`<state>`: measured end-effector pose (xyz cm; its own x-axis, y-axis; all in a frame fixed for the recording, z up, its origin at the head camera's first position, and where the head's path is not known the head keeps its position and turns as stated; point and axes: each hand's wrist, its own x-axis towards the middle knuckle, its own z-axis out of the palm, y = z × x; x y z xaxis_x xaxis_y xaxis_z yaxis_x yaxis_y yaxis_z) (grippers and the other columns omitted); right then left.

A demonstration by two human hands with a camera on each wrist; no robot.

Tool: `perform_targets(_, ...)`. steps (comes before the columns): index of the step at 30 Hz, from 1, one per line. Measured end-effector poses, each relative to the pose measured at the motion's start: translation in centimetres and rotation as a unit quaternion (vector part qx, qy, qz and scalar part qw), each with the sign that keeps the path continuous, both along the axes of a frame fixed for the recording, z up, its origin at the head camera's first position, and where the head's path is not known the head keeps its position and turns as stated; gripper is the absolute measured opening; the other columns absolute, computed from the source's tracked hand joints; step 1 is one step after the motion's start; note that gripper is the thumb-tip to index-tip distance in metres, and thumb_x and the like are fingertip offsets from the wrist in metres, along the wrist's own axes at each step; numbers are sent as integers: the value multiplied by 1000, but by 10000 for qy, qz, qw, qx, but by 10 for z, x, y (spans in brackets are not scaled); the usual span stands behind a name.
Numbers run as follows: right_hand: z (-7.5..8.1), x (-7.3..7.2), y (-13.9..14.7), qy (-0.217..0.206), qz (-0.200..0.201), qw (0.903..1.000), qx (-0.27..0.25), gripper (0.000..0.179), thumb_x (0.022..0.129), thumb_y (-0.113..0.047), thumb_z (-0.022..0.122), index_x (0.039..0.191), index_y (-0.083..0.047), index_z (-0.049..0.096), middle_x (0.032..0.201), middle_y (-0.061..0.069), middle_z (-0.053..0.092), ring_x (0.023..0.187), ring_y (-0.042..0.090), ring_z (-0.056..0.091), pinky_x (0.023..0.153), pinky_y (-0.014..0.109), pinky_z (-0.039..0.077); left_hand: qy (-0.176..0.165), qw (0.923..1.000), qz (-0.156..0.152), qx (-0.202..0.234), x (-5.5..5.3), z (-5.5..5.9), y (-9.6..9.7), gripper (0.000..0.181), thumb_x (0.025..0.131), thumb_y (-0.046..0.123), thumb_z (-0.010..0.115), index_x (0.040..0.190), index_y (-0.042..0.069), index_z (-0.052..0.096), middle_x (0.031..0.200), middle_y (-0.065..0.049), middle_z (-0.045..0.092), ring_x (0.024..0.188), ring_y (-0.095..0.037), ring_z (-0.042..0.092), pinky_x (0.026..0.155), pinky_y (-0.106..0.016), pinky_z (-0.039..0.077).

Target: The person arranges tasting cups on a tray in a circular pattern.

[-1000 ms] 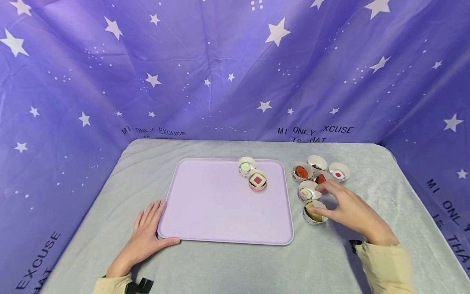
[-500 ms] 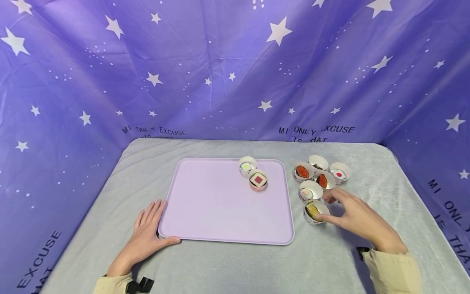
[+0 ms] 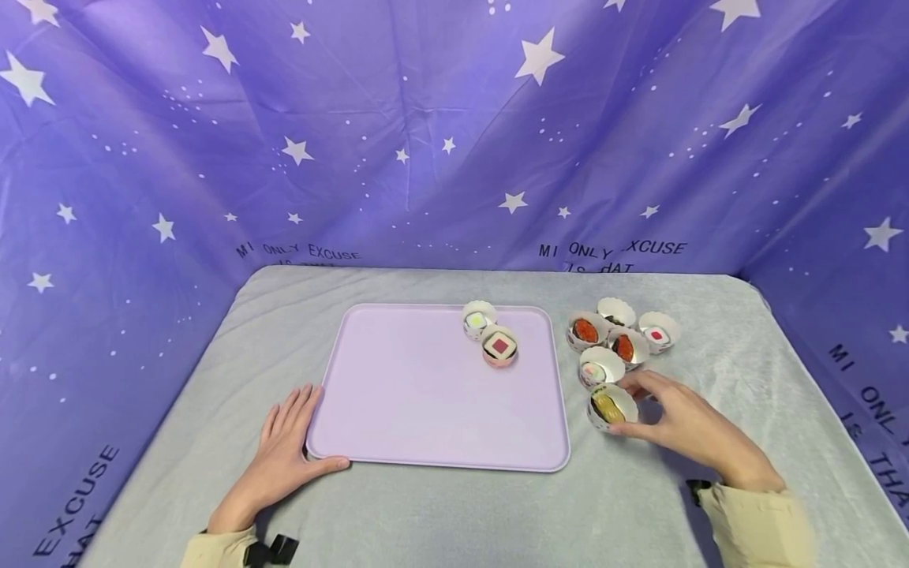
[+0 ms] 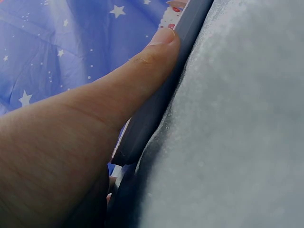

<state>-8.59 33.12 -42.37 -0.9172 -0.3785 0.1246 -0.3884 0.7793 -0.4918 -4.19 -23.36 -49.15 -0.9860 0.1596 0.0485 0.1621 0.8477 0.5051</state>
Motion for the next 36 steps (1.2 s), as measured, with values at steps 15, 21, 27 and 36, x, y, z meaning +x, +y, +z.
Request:
perform_targets(15, -9, -3, -6, 13, 199, 9997, 147, 67, 67, -40, 91, 121, -12, 63, 107, -3, 68, 86, -1, 56, 72, 22, 50, -50, 10000, 16, -64, -1, 3, -1, 122, 69, 71, 75, 160, 12, 19, 163, -20, 20, 151, -40, 12, 117, -61, 4)
perform_targets(21, -14, -6, -7, 149, 284, 9987, 406, 71, 67, -41, 91, 123, -10, 62, 109, 2, 70, 91, 4, 59, 74, 24, 50, -32, 10000, 8, -51, -1, 3, -2, 121, 70, 71, 75, 160, 13, 19, 163, -19, 19, 151, -40, 12, 117, -61, 4)
perform_targets(27, -17, -5, -6, 453, 327, 9973, 484, 61, 69, -34, 90, 120, -11, 65, 108, 0, 71, 95, 13, 65, 78, 16, 48, -37, 10000, 8, -28, -1, 1, -1, 121, 69, 71, 75, 159, 12, 20, 163, -20, 20, 150, -40, 12, 117, -61, 4)
perform_targets(36, -11, -2, -7, 663, 241, 9962, 503, 55, 70, -30, 90, 117, -13, 66, 105, 0, 72, 89, 7, 62, 74, 17, 48, 6, 10000, 40, -75, 0, -2, -1, 122, 68, 72, 76, 159, 12, 21, 163, -19, 21, 150, -39, 13, 117, -60, 4)
